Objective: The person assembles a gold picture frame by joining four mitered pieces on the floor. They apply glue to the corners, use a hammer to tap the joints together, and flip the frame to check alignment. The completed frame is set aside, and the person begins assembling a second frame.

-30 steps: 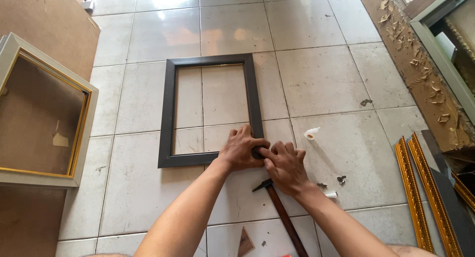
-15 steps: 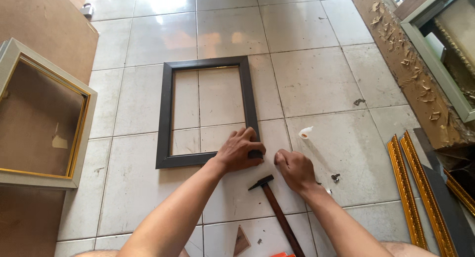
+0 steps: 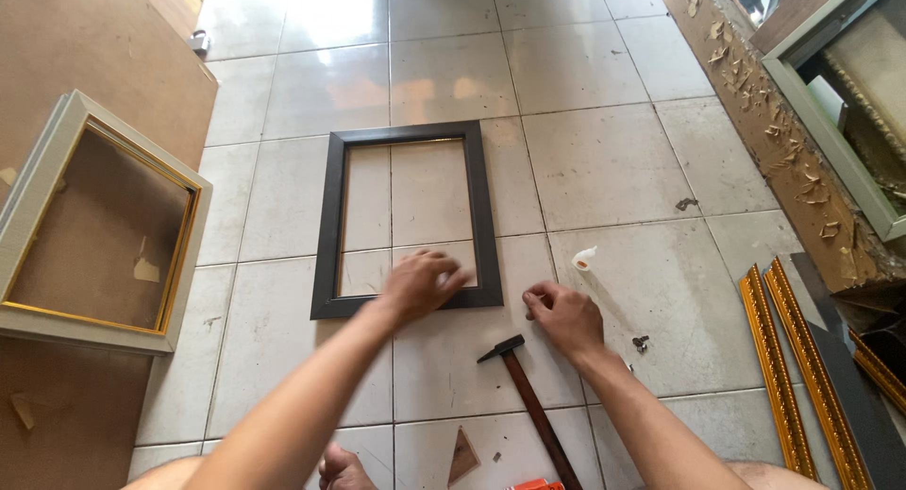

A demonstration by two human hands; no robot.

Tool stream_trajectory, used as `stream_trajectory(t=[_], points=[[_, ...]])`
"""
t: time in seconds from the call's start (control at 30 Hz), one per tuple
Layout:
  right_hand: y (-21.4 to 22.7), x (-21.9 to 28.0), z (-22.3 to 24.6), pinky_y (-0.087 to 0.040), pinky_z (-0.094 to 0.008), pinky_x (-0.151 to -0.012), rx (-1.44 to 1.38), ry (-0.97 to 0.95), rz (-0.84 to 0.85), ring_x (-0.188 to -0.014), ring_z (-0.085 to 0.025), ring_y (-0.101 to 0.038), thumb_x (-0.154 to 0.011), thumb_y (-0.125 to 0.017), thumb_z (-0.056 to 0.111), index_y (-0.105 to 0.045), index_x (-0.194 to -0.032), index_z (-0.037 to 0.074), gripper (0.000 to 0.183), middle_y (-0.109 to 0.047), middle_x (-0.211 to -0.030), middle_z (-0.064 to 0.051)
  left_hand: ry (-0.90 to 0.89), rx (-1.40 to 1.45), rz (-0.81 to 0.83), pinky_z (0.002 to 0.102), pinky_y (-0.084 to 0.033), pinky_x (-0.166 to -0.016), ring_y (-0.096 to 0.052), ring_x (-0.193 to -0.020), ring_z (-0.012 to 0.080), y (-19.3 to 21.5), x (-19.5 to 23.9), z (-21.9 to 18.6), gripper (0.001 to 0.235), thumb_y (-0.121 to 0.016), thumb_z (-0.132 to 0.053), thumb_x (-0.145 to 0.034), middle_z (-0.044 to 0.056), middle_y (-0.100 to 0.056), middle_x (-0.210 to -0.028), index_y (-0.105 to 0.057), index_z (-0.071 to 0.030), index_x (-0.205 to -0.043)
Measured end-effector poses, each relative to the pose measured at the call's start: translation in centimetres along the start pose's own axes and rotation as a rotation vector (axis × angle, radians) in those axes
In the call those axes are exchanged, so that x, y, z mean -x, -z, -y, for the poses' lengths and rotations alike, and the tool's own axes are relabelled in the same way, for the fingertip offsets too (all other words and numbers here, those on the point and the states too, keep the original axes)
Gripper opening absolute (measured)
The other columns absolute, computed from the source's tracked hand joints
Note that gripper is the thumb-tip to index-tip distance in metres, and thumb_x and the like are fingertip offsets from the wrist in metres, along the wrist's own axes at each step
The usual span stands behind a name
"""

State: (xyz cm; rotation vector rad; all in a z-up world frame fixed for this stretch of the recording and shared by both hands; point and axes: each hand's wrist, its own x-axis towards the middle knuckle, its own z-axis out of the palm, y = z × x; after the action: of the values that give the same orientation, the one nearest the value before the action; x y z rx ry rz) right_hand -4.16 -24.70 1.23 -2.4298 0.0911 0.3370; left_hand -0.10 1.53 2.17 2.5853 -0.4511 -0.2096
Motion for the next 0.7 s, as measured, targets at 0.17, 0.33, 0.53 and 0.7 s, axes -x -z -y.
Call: stream_trajectory(t=[0.17,0.33,0.53,0.7], points=[[-0.8,-0.6,2.4,-0.057,-0.030,-0.043,-0.355,-0.209,0.204,-0.051,-0.020,-0.073,-0.095,-0.062,0.035,-0.076,-0.111,0.001,0.040,-0.080,-0.079,-0.015,0.101,-0.187,0.094,0.048,-0.053,-0.093,-0.062,-0.114,0.0298,0.7,4.0,2.8,0.051,-0.085,-0.050,-0.073,0.003,-0.066,-0.115,-0.066,-0.030,-0.116],[-1.5,-0.6,3.7,-0.056,-0.027,-0.036,-0.339,-0.214,0.208,-0.046,-0.018,-0.070,-0.097,-0.061,0.027,-0.076,-0.103,-0.004,0.036,-0.079,-0.075,-0.015,0.167,-0.105,0.018,0.046,-0.052,-0.092,-0.060,-0.112,0.0270,-0.7,4.4,3.8,0.046,-0.086,-0.043,-0.074,0.000,-0.065,-0.112,-0.067,-0.033,-0.114],[-1.5,-0.6,3.2,-0.057,-0.029,-0.038,-0.116,-0.056,0.146,-0.043,-0.017,-0.069,-0.098,-0.059,0.033,-0.078,-0.090,0.005,0.035,-0.078,-0.067,-0.007,0.108,-0.184,-0.013,0.046,-0.051,-0.095,-0.059,-0.114,0.0252,-1.5,4.4,4.3,0.045,-0.082,-0.047,-0.077,-0.002,-0.064,-0.113,-0.065,-0.032,-0.116],[2.3,0.6,4.4,-0.063,-0.037,-0.051,-0.670,-0.366,0.066,-0.067,-0.027,-0.074,-0.102,-0.052,0.034,-0.070,-0.127,0.002,0.045,-0.078,-0.094,-0.019,0.007,-0.109,-0.212,0.057,-0.059,-0.080,-0.070,-0.091,0.0444,3.0,2.5,1.4,0.035,-0.072,-0.042,-0.091,0.009,-0.063,-0.115,-0.063,-0.026,-0.121]])
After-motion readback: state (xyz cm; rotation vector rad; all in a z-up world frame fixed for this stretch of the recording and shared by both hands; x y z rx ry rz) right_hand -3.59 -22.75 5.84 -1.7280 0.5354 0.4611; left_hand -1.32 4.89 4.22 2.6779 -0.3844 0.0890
